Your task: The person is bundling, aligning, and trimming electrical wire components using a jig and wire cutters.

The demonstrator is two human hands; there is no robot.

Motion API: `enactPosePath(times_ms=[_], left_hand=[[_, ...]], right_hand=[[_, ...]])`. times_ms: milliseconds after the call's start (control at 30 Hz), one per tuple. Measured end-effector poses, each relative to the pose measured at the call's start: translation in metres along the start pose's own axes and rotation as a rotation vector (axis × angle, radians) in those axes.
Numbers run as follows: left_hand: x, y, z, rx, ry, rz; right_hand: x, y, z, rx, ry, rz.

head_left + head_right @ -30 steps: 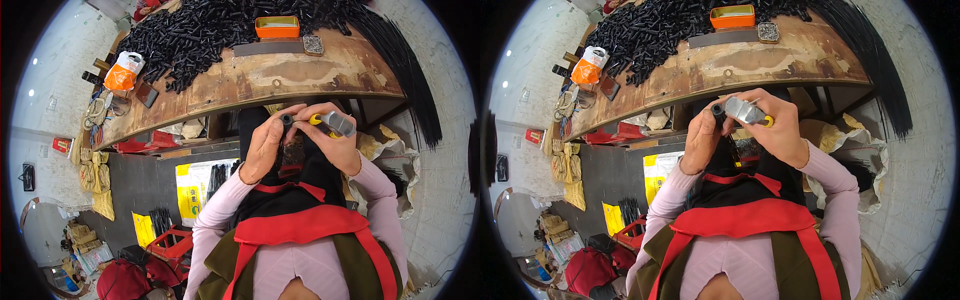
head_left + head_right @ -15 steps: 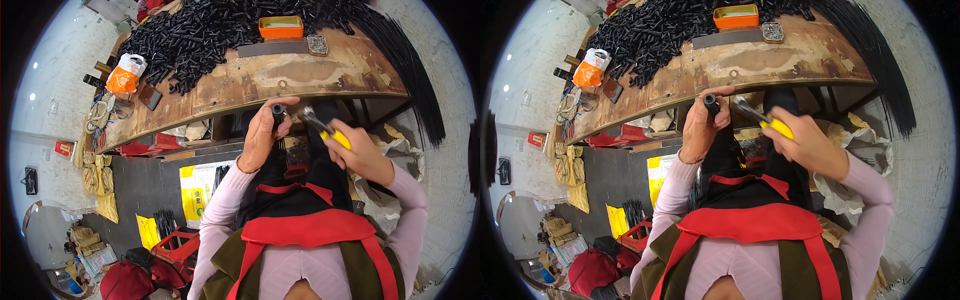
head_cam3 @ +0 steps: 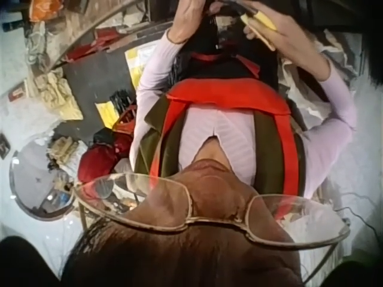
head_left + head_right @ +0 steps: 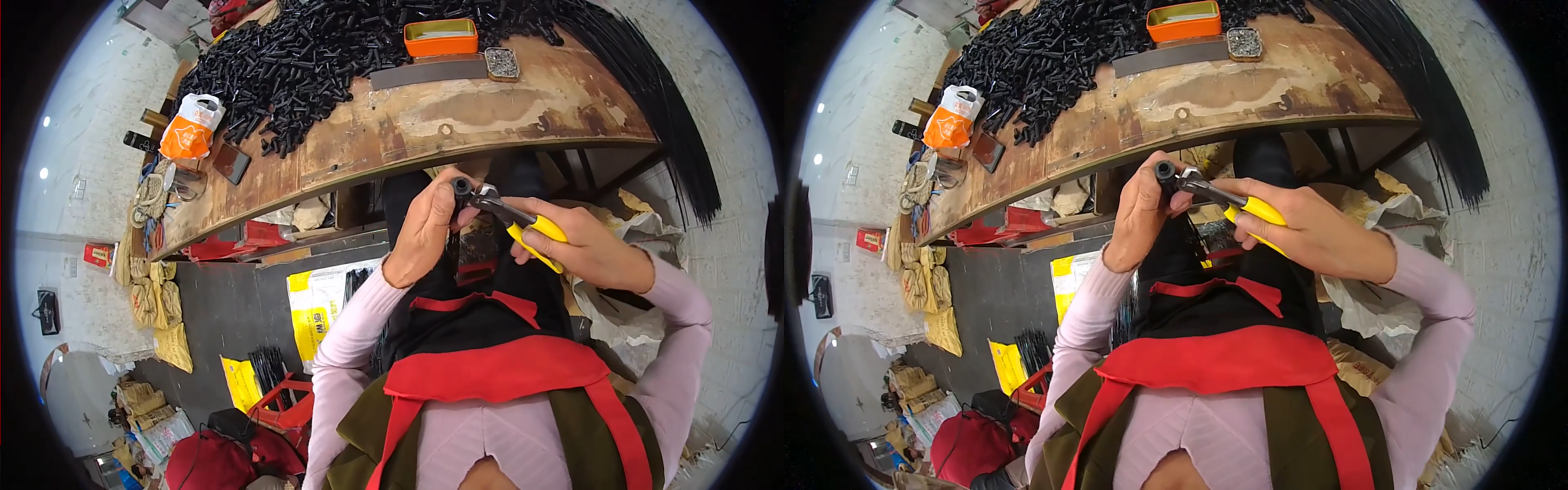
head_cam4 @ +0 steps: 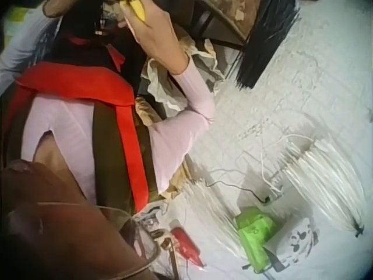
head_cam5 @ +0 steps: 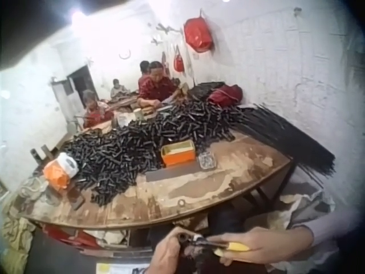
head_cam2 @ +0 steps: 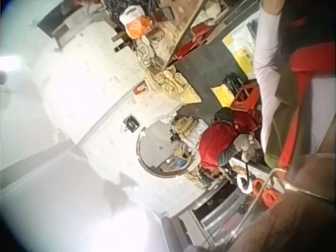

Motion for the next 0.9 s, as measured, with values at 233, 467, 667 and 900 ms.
enactPosePath(times_ms=[233, 467, 667, 900], left_hand=[[0.003, 0.007, 0.000, -0.049, -0.070, -0.046], [0.005, 0.009, 0.000, 0.081, 0.000, 0.033], [0.005, -0.002, 0.001, 0.047, -0.001, 0.060], [0.003, -0.014, -0.001, -0.041, -0.014, 0.082]], right_hand=[[-0.005, -0.005, -0.001, -0.027, -0.270, 0.180], [-0.004, -0.009, 0.000, -0.026, -0.152, 0.159], [0.003, 0.015, 0.015, 0.250, -0.116, 0.077], [0.001, 0.012, 0.008, 0.309, -0.172, 0.169]])
Point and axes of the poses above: each hand's wrist, its own x-axis away from the middle knuckle, its own y-axis out of the back of the hand, z = x × y, the point moved 10 cm from there along -x, towards the middle knuckle, and after that the axes turned 14 degrees about -z, right-handed, at the moved point
